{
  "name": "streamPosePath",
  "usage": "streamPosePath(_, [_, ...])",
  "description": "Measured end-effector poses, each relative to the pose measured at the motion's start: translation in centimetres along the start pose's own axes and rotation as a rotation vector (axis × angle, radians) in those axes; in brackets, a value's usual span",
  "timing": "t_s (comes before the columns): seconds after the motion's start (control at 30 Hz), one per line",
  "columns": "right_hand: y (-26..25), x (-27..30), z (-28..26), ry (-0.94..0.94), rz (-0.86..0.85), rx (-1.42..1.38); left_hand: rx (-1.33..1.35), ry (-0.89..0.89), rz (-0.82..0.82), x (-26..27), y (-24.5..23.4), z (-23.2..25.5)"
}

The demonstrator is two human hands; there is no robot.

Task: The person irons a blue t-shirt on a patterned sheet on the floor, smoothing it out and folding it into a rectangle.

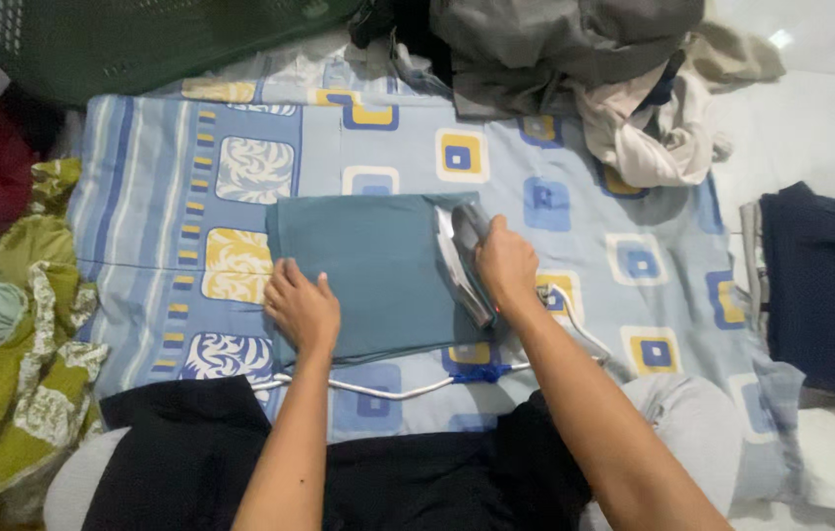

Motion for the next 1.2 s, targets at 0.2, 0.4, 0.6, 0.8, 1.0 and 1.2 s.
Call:
streamPosePath(0.2, [1.9, -6.0, -0.8, 0.068, 0.137, 0.003, -0.009, -0.137, -0.026, -3.9, -0.3, -0.2])
streamPosePath(0.4, [-0.5, -3.9, -0.1, -0.254, 0.010, 0.046, 0.140, -0.087, -0.018, -6.7, 0.2, -0.4])
streamPosePath(0.6, [-1.1, -4.9, 1.8, -0.491, 0.167, 0.037, 0.322, -0.176, -0.171, -9.7, 1.2, -0.1])
streamPosePath(0.8, [-0.1, -11.0, 0.2, -0.352, 0.179, 0.123, 0.266, -0.041, 0.000, -10.1, 0.2, 0.8])
streamPosePath(1.0, [-1.6, -9.4, 1.6, -0.614, -0.138, 0.101, 0.317, -0.263, -0.283, -10.8, 0.7, -0.5])
streamPosePath(1.2, [-0.8, -9.0, -0.5, -0.626, 0.000, 0.052, 0.275, -0.054, 0.028, -9.8, 0.9, -1.3])
Point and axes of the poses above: each hand's wrist, its own x-axis away from the middle knuckle, its own y-axis out of the palm, z = x × y, the point moved 1 cm from there along -x, towards the middle knuckle, and after that the axes turned 2 degrees about x, right-handed, at the moved point
